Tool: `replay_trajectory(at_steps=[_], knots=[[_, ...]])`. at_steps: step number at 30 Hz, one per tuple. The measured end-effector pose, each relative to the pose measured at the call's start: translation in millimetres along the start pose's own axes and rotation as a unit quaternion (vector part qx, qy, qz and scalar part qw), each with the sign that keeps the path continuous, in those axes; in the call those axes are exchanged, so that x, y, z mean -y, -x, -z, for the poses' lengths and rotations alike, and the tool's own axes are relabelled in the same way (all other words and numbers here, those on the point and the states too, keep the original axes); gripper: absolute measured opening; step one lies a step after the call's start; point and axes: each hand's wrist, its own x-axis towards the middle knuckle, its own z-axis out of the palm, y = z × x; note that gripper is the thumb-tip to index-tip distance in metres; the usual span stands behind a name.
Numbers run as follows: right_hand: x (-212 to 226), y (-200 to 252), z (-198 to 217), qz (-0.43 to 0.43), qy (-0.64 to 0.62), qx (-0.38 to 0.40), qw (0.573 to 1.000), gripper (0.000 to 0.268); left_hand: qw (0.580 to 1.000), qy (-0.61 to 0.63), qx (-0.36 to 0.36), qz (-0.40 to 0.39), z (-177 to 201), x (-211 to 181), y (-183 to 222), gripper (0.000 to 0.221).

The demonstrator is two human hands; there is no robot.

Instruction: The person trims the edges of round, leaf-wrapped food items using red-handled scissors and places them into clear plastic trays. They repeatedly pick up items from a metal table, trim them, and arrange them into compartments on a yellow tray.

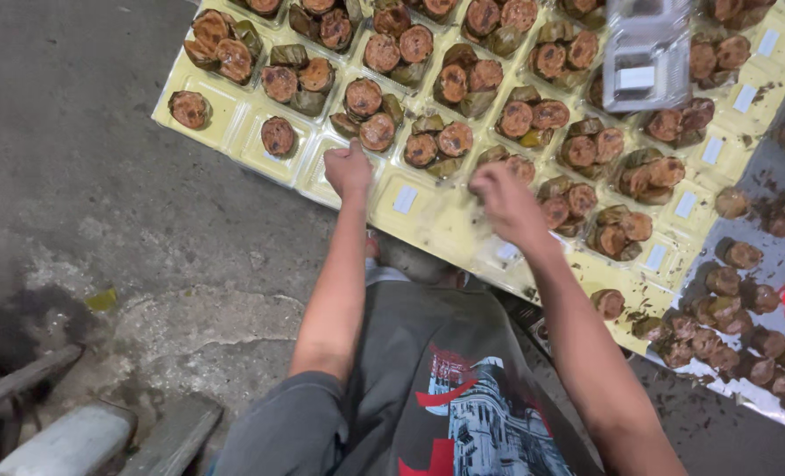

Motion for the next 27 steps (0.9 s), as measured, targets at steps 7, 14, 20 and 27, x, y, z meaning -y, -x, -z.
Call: replay_trajectory(at_steps=[7, 14, 20, 27], knots=[[8, -48, -100, 0.119, 0.106, -0.022, 0.987, 0.04, 0.99, -0.064, 0.112, -0.057, 22, 8, -16, 0.052], [-22, -66, -136, 0.098, 0.194, -0.06, 0.974, 0.032, 0.855, -0.342, 0.297, -0.251, 74, -5, 11, 0.091], [0, -67, -134, 0.103, 0.162, -0.134, 0.972, 0.046, 0.789, -0.444, 0.341, -0.254, 66, -2, 29, 0.116], [-58, 22, -88, 0.047, 0.058, -0.235, 0.969, 0.043, 0.782, -0.429, 0.267, -0.366, 47, 33, 14, 0.104]])
